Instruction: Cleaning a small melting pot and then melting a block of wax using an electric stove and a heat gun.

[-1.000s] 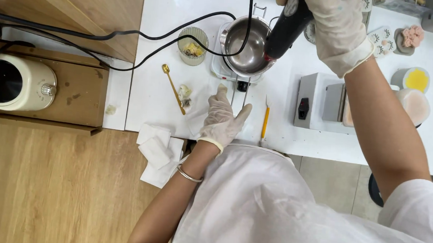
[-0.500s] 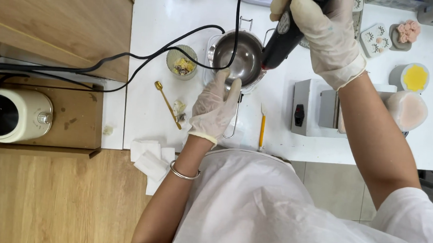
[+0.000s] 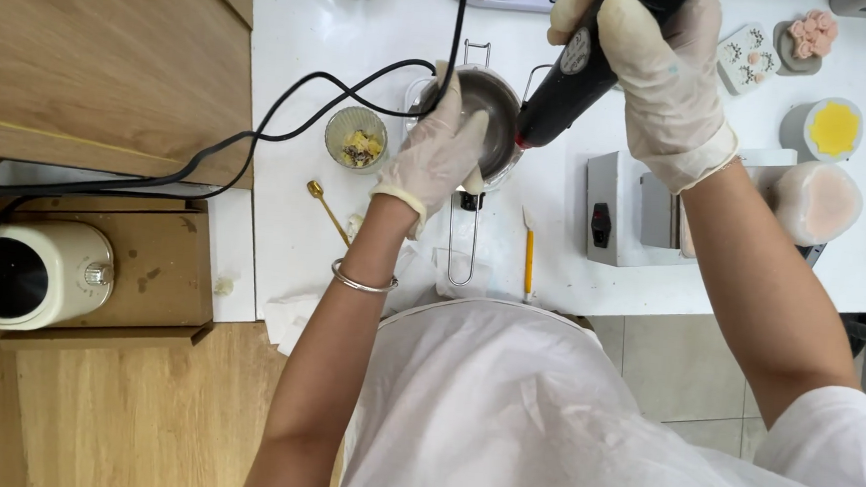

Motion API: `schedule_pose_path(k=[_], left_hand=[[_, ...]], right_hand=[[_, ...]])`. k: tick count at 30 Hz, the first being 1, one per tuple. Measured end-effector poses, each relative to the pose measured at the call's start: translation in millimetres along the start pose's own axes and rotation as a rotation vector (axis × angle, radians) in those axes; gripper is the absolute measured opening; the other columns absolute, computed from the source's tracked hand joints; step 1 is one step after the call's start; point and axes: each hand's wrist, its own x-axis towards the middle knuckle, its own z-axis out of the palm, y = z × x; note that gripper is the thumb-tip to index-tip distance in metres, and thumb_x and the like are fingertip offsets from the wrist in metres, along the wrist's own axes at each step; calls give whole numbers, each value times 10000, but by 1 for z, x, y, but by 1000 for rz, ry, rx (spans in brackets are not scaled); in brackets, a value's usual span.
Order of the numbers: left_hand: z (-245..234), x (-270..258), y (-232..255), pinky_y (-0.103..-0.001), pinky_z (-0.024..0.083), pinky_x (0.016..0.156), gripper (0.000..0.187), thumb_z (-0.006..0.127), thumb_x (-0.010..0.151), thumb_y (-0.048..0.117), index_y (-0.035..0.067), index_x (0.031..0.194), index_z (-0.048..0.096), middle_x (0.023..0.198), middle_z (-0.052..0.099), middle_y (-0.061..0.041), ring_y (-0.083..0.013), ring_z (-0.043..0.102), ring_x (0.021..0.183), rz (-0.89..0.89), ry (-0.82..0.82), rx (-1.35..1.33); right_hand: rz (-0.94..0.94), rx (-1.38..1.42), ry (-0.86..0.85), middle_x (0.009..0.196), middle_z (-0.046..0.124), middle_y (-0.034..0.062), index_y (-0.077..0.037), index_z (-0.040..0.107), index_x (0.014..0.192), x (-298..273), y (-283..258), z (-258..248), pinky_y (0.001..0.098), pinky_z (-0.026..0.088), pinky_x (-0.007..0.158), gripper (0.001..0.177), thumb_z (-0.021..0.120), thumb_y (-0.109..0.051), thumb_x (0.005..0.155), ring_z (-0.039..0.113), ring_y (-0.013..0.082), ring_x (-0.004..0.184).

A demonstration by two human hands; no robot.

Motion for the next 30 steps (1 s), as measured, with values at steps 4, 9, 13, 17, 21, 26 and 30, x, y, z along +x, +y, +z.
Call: schedule_pose_path(k=[4,9,13,17,21,26,30], left_hand=[[-10,-1,-10,-385,548,881,894,499,1009,361,83,1613,-98,849,742,-153,-300,736,816,117,71,-3],[-22,-26,21,-376,552,601,950,525,1044,298,162,1573,-252,699,736,-77,-198,693,563,100,274,-209],[-24,-32,23,-363,542,574,943,541,1049,293,200,1596,-222,693,720,-50,-172,664,553,119,306,-257],[-21,-28,7,-345,558,604,872,553,1096,272,185,1632,-129,737,716,-29,-143,686,607,235,354,-249],[-23,-38,20,-335,571,649,802,543,1147,247,147,1663,-63,774,697,-29,-124,711,672,373,412,-263],[-23,-44,21,-323,561,665,826,528,1165,241,154,1679,-113,967,651,0,-112,640,695,380,431,-318],[-22,-42,20,-322,534,634,818,541,1180,246,175,1683,-101,763,638,-18,-109,594,650,308,439,-230]], right_hand=[[-10,11,37,1059,669,64,-97,561,1198,-8,9,-1,336,555,898,472,731,-521,1075,679,182,998],[27,67,174,998,676,77,-136,522,1217,-20,15,-4,348,538,882,439,765,-468,1062,662,200,938],[-6,90,178,1004,681,83,-134,531,1231,-26,22,-5,359,552,877,444,772,-465,1060,665,207,935],[-9,103,227,990,673,87,-114,546,1237,-27,26,-3,360,551,832,471,778,-484,1061,653,214,887],[-43,101,250,1002,662,91,-89,555,1259,-23,27,-5,363,550,824,510,776,-500,1054,641,214,879],[-47,151,263,949,667,103,-75,571,1259,-23,34,-5,360,539,791,542,777,-519,1026,649,217,856],[-63,193,298,930,665,109,-66,585,1262,-26,36,-4,352,526,760,551,784,-517,1015,640,213,829]])
